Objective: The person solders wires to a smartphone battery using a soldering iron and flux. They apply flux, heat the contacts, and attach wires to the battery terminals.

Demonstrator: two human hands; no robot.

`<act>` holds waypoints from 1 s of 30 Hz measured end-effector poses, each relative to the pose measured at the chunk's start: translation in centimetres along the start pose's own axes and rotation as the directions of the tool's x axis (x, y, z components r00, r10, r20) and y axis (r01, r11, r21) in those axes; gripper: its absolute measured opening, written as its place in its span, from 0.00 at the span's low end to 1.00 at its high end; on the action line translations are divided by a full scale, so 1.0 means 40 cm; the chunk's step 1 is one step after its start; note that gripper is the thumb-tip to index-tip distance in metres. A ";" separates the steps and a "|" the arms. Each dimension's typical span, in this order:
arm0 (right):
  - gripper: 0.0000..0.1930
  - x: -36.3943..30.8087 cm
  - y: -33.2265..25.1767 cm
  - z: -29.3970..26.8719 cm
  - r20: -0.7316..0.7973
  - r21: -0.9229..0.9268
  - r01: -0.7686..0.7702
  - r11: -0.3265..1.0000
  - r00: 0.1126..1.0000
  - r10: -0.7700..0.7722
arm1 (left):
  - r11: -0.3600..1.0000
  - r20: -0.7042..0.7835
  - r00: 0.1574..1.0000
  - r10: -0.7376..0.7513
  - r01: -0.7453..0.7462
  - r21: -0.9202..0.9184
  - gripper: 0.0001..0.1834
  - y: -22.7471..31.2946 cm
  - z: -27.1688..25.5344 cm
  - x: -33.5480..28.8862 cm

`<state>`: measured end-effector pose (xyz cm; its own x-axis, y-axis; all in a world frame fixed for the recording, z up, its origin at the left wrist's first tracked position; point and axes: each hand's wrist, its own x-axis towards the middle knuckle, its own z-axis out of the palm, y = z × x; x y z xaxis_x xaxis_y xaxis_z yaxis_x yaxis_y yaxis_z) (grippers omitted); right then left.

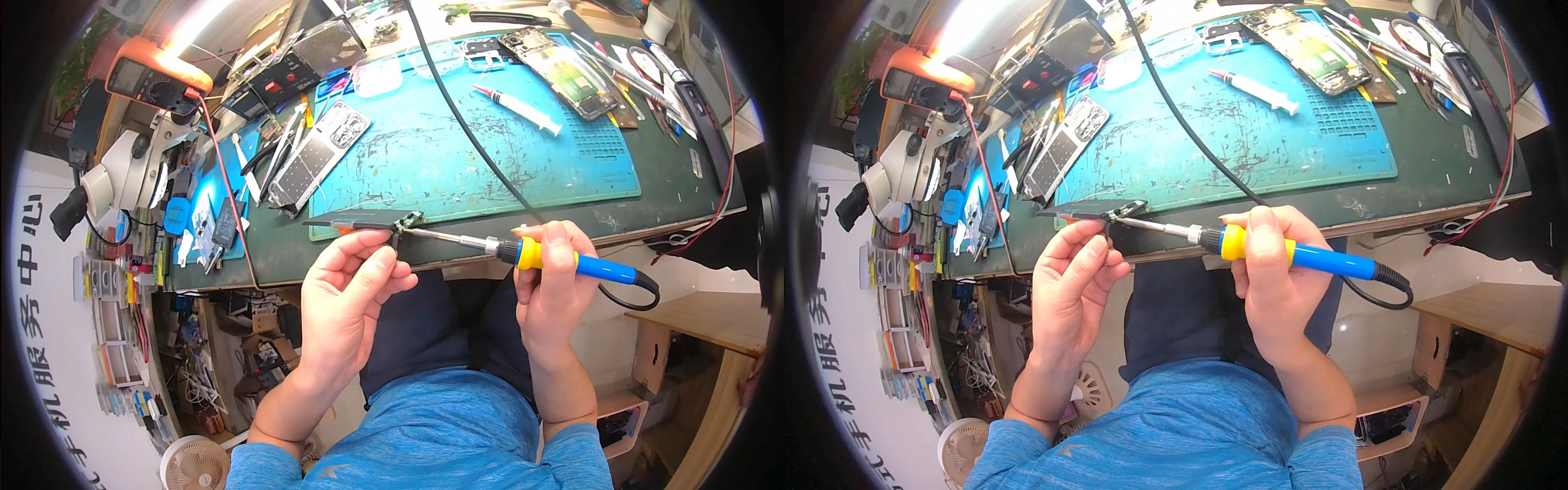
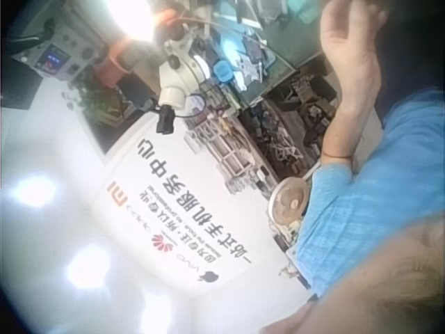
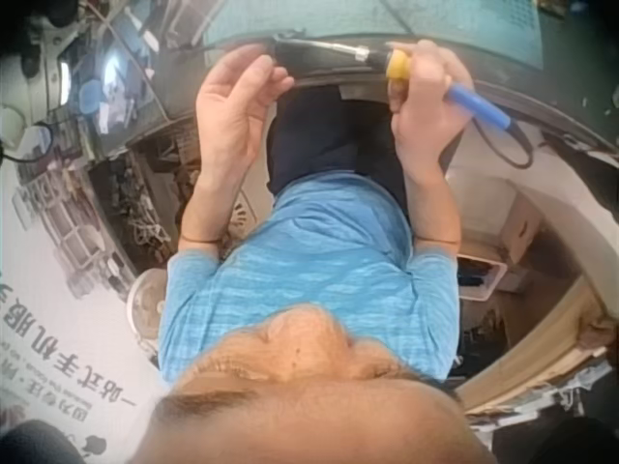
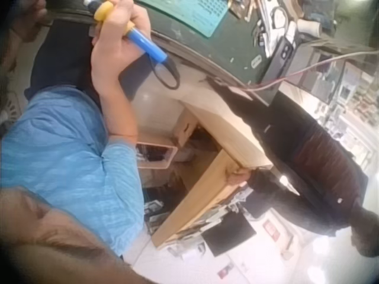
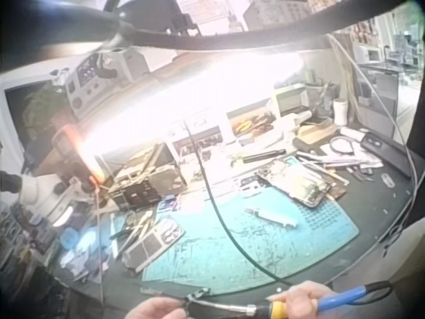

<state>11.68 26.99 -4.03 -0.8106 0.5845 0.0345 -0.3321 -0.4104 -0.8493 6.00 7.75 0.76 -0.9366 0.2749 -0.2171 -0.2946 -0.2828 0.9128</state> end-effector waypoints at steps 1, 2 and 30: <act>0.16 0.000 0.001 0.001 -0.004 0.001 0.003 1.000 1.000 -0.003 | 1.000 0.001 1.000 -0.001 0.001 0.000 0.13 0.000 0.000 0.000; 0.16 -0.001 0.001 0.002 -0.008 0.002 0.005 1.000 1.000 -0.005 | 1.000 0.001 1.000 -0.003 0.003 0.000 0.13 0.000 0.000 0.000; 0.18 -0.006 0.009 0.026 -0.103 -0.113 0.036 0.993 0.994 -0.048 | 1.000 0.007 1.000 -0.018 0.019 -0.020 0.13 0.003 0.008 0.002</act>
<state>11.27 25.99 -3.81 -0.7397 0.6726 0.0209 -0.3046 -0.3070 -0.9017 5.95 8.03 0.95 -0.9297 0.2864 -0.2315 -0.3157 -0.2964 0.9014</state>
